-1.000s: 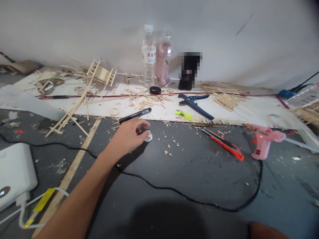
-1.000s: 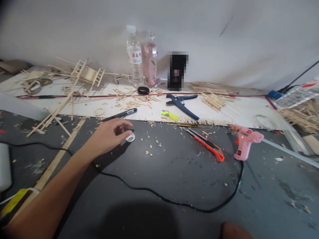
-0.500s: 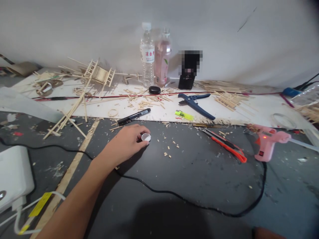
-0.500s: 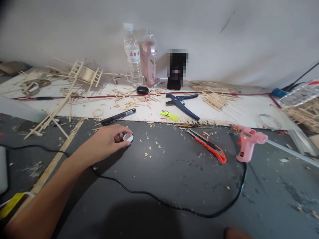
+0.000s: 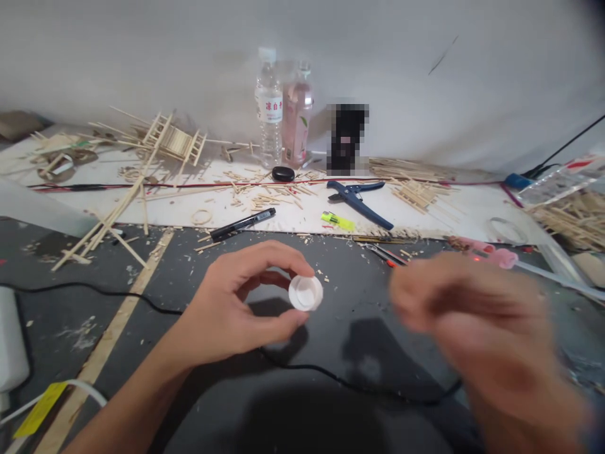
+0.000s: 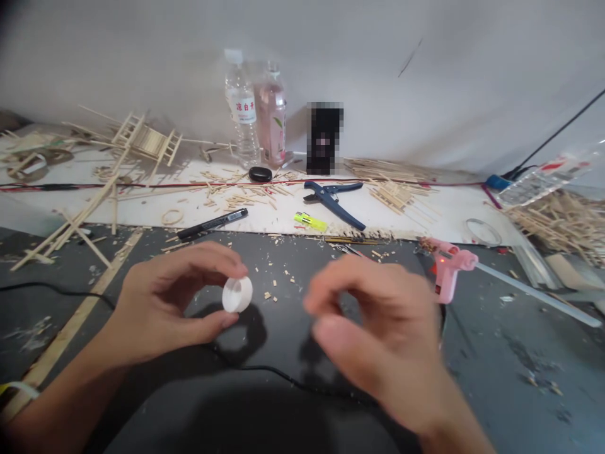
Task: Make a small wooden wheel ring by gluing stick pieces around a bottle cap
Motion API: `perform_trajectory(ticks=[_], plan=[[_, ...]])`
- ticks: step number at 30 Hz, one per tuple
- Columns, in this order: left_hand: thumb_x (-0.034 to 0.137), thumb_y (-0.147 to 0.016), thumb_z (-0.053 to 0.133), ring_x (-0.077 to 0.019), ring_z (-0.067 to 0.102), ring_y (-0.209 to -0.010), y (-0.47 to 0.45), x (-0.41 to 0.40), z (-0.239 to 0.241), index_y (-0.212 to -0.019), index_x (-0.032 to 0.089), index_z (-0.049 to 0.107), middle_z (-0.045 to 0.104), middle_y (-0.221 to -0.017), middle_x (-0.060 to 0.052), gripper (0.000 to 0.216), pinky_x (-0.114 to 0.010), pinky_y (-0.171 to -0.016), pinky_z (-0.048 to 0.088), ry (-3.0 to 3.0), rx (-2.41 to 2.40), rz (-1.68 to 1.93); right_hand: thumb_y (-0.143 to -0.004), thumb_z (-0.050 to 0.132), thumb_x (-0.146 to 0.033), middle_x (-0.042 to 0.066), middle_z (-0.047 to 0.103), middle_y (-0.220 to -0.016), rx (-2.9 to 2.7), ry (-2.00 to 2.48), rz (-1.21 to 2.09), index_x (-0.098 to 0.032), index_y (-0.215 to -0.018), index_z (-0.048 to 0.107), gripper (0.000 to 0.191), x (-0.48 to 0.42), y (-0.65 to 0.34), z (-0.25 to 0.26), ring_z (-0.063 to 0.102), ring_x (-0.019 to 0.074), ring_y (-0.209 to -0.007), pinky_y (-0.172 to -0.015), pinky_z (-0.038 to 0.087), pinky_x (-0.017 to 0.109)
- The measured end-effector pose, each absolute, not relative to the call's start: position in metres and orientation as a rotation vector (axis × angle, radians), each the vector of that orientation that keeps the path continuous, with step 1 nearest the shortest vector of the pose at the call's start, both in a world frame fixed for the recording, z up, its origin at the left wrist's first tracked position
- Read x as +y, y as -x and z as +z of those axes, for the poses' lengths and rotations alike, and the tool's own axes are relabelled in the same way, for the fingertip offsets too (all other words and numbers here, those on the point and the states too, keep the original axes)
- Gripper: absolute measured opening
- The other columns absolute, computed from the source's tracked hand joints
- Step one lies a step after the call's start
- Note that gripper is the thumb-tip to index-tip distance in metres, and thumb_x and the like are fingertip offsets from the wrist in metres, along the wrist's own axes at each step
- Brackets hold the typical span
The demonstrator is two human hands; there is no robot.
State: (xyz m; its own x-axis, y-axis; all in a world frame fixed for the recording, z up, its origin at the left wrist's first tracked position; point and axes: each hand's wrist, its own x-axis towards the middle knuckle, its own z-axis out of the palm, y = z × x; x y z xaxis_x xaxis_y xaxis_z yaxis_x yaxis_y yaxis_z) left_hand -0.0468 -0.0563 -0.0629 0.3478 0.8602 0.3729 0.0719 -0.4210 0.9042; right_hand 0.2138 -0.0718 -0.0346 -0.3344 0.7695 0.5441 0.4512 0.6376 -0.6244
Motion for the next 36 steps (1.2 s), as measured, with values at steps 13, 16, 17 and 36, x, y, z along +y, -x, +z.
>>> perform_trajectory(ticks=[13,16,17,36], plan=[[0.011,-0.069,0.085,-0.0245,0.077,-0.084,0.040,-0.050,-0.067,-0.118,0.046,0.078,0.081,-0.104,0.003,0.061,-0.032,-0.068,0.068,-1.917,0.800,1.110,-0.097,0.065,-0.012,-0.002,0.084,-0.086,-2.007,0.954,0.301,-0.023,-0.096,0.073,0.014,-0.079,-0.184,-0.058,0.078,0.0101,-0.077,-0.076,0.058,0.016],[0.014,-0.069,0.086,-0.0235,0.077,-0.080,0.039,-0.051,-0.068,-0.114,0.044,0.079,0.081,-0.101,0.003,0.054,-0.031,-0.068,0.067,-1.948,0.859,1.100,-0.097,0.063,-0.015,-0.002,0.083,-0.082,-2.092,0.997,0.207,-0.023,-0.090,0.073,0.015,-0.079,-0.187,-0.060,0.077,0.0102,-0.070,-0.069,0.055,0.019],[0.015,-0.072,0.086,-0.0216,0.077,-0.080,0.038,-0.052,-0.068,-0.111,0.041,0.079,0.081,-0.100,0.003,0.048,-0.028,-0.069,0.066,-1.957,0.907,1.091,-0.096,0.062,-0.015,-0.002,0.082,-0.080,-2.116,1.010,0.175,-0.023,-0.088,0.072,0.015,-0.079,-0.187,-0.061,0.075,0.0102,-0.067,-0.065,0.053,0.020],[0.018,-0.073,0.092,-0.0149,0.073,-0.077,0.034,-0.058,-0.076,-0.103,0.030,0.075,0.078,-0.091,0.002,0.037,-0.020,-0.070,0.062,-1.785,0.972,1.111,-0.095,0.065,-0.015,0.000,0.082,-0.092,-1.968,0.969,0.418,-0.023,-0.110,0.070,0.018,-0.083,-0.186,-0.069,0.074,0.0123,-0.073,-0.068,0.058,0.023]])
